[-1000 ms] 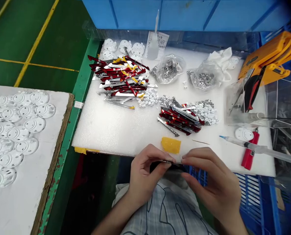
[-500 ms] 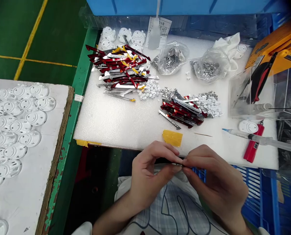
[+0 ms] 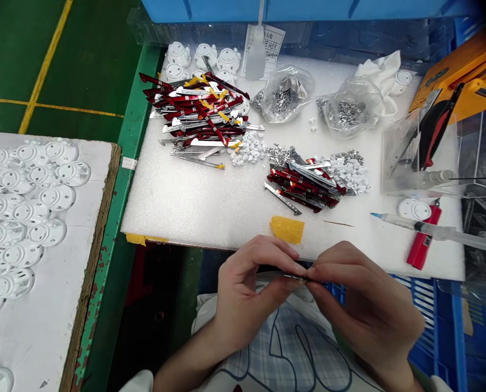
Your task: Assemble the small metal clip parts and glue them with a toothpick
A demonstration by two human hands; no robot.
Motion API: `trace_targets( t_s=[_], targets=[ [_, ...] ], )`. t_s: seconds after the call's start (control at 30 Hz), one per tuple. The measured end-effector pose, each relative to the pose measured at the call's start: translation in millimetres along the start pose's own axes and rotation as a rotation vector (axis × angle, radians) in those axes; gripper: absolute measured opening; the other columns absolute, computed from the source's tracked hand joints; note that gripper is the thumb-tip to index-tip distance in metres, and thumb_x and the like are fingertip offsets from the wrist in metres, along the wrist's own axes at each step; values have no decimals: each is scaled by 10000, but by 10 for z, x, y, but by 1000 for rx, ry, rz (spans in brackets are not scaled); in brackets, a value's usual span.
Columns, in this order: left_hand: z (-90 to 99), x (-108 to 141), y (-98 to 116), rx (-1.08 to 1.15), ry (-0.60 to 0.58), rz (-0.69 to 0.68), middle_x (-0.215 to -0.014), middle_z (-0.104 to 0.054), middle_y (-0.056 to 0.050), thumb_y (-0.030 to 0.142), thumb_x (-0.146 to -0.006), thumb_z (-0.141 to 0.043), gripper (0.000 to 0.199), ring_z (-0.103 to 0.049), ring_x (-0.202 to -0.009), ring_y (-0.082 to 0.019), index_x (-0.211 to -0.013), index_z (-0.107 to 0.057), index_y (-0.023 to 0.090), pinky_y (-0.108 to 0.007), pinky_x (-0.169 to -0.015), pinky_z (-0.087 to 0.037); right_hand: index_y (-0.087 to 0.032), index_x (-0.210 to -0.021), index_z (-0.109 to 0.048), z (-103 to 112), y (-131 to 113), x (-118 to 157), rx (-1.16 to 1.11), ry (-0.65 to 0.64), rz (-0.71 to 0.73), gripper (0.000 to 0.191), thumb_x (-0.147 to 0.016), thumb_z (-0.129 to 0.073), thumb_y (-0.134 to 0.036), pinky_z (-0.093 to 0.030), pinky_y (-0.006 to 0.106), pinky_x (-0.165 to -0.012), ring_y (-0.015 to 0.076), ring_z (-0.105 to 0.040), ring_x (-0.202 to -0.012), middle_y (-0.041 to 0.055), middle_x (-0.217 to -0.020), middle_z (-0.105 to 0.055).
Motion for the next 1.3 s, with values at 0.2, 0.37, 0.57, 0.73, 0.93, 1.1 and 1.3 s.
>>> trace_targets(
  t_s=[0.2, 0.37, 0.57, 0.73, 0.93, 1.1, 1.3],
  targets=[
    [-13, 14, 28, 16, -10, -40, -815, -778, -20, 293, -958, -825, 66, -752, -875, -170, -910, -808, 251, -250, -824, -622, -196, -1041, -738, 5, -17, -11, 6, 4, 23, 303, -855, -713, 41, -567, 285, -589, 161, -671, -703, 28, -849, -719],
    [-29, 20, 23, 11, -32, -26, -829, -781, -20, 273, -972, -805, 64, -751, -862, -173, -913, -801, 247, -266, -812, -627, -202, -1023, -742, 17, -26, -16, 41, 3, 23, 275, -859, -723, 18, -567, 283, -569, 160, -667, -678, 26, -824, -720],
    [-40, 13, 28, 42, -26, -33, -810, -788, -15, 279, -963, -819, 80, -757, -831, -163, -899, -793, 239, -263, -793, -633, -198, -1027, -743, 29, -30, 8, 40, 3, 39, 288, -848, -723, 26, -567, 294, -558, 164, -665, -670, 30, -826, -720],
    [-52, -3, 25, 100, -11, -13, -772, -793, 4, 294, -942, -842, 126, -764, -797, -142, -867, -764, 230, -233, -773, -636, -181, -1046, -738, 32, -19, 31, 18, -13, 43, 309, -842, -718, 50, -561, 304, -574, 167, -665, -705, 37, -857, -712],
    [-35, 23, -14, 88, -6, 18, -808, -810, -3, 257, -951, -830, 78, -771, -805, -144, -894, -781, 236, -236, -788, -641, -170, -1211, -749, 94, -72, 11, 33, 11, 123, 382, -868, -712, -7, -580, 333, -630, 192, -644, -790, 65, -961, -696],
    [-5, 63, -46, 9, 9, 34, -830, -811, -12, 263, -961, -818, 85, -762, -781, -148, -891, -779, 234, -241, -768, -630, -218, -1298, -745, 22, -179, -22, 136, -66, 221, 299, -1030, -613, -238, -592, 390, -688, 252, -647, -938, 104, -1110, -629],
    [-5, 65, -35, 4, 4, 13, -847, -811, -2, 210, -952, -823, 75, -767, -799, -138, -899, -773, 228, -224, -786, -631, -240, -1264, -774, 93, -155, -4, 179, -24, 215, 314, -1008, -608, -170, -566, 387, -663, 238, -619, -893, 103, -1105, -627]
  ],
)
Point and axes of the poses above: each hand's wrist, its own x-axis away from the middle knuckle, its own z-axis out of the back of the hand, y = z × x, the point moved 8 cm from there along -x, towards the middle knuckle
